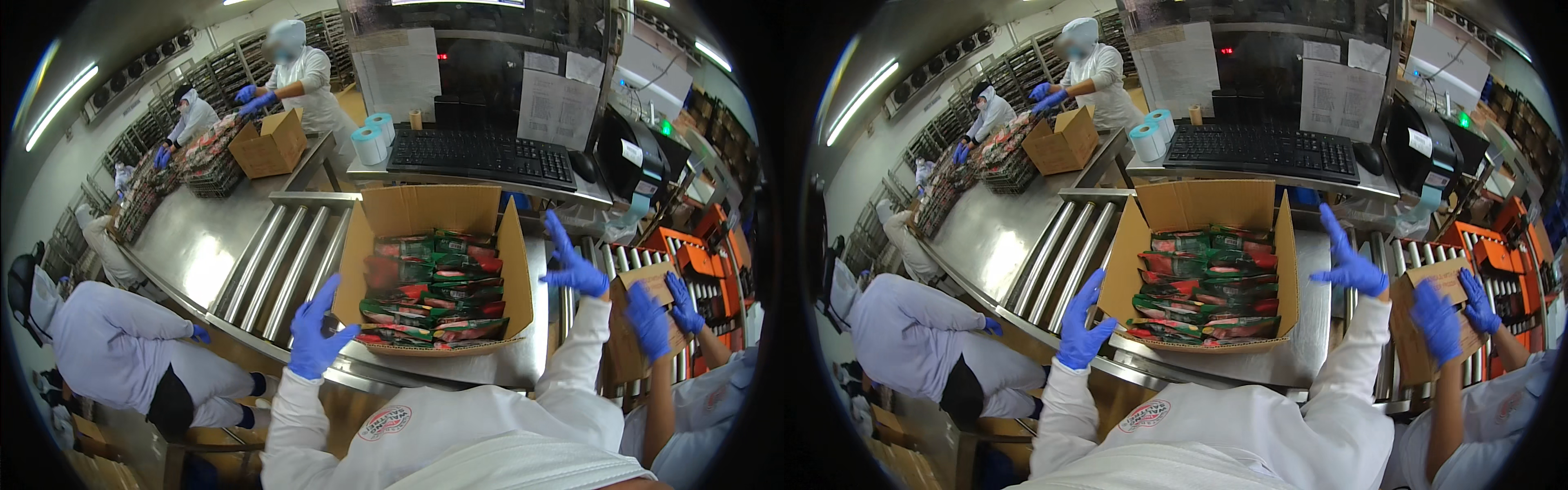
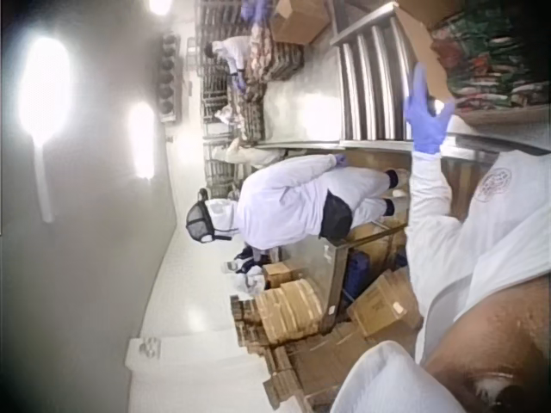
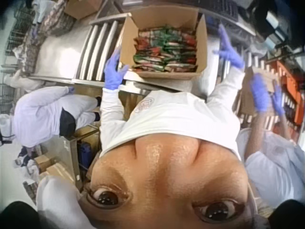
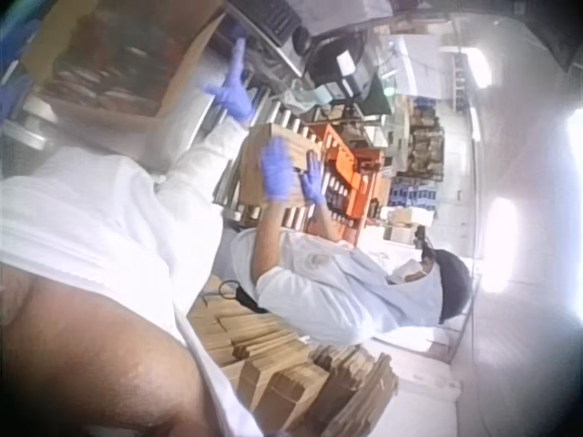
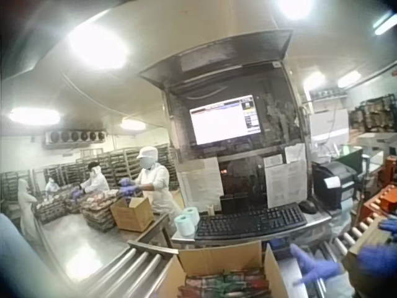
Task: The person assembles cardboard boxes, places pre-packaged food items inside, and closes the flaps on a conveyor line. The person repeats this process for multiple boxes, moving them along the rollers after each closure.
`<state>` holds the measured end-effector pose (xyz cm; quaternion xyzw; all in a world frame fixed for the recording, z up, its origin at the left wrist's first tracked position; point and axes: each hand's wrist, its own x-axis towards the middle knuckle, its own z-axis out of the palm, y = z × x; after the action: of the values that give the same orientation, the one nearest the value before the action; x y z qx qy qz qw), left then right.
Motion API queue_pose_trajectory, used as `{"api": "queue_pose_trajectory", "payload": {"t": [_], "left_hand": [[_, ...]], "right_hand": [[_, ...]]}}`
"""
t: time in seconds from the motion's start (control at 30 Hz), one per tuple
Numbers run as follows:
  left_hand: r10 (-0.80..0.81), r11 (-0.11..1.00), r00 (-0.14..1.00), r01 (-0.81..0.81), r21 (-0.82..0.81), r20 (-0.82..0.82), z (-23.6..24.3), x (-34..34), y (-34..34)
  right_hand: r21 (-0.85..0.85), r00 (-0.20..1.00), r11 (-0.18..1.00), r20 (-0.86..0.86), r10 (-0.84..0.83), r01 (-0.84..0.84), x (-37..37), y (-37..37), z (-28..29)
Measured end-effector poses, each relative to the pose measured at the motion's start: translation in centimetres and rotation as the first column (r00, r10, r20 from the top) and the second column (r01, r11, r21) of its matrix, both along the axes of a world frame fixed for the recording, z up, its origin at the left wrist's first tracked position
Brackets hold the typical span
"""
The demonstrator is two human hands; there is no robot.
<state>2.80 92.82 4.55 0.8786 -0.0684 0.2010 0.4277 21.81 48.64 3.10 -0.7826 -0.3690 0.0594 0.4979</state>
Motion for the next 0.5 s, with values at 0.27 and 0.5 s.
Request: {"api": "queue_pose_trajectory", "payload": {"t": [0.27, 0.5], "left_hand": [[-0.191, 0.564, 0.774, 0.59, 0.578, -0.603, 6.0, 3.3, -7.2], [-0.409, 0.549, 0.511, 0.799, 0.244, -0.756, 2.8, 11.7, -7.1]], "right_hand": [[-0.745, 0.957, 0.665, 0.155, 0.243, -0.048, 0.4, 18.1, -2.7], [-0.89, 0.95, 0.456, 0.155, 0.272, 0.015, 0.2, 19.9, -2.2]]}}
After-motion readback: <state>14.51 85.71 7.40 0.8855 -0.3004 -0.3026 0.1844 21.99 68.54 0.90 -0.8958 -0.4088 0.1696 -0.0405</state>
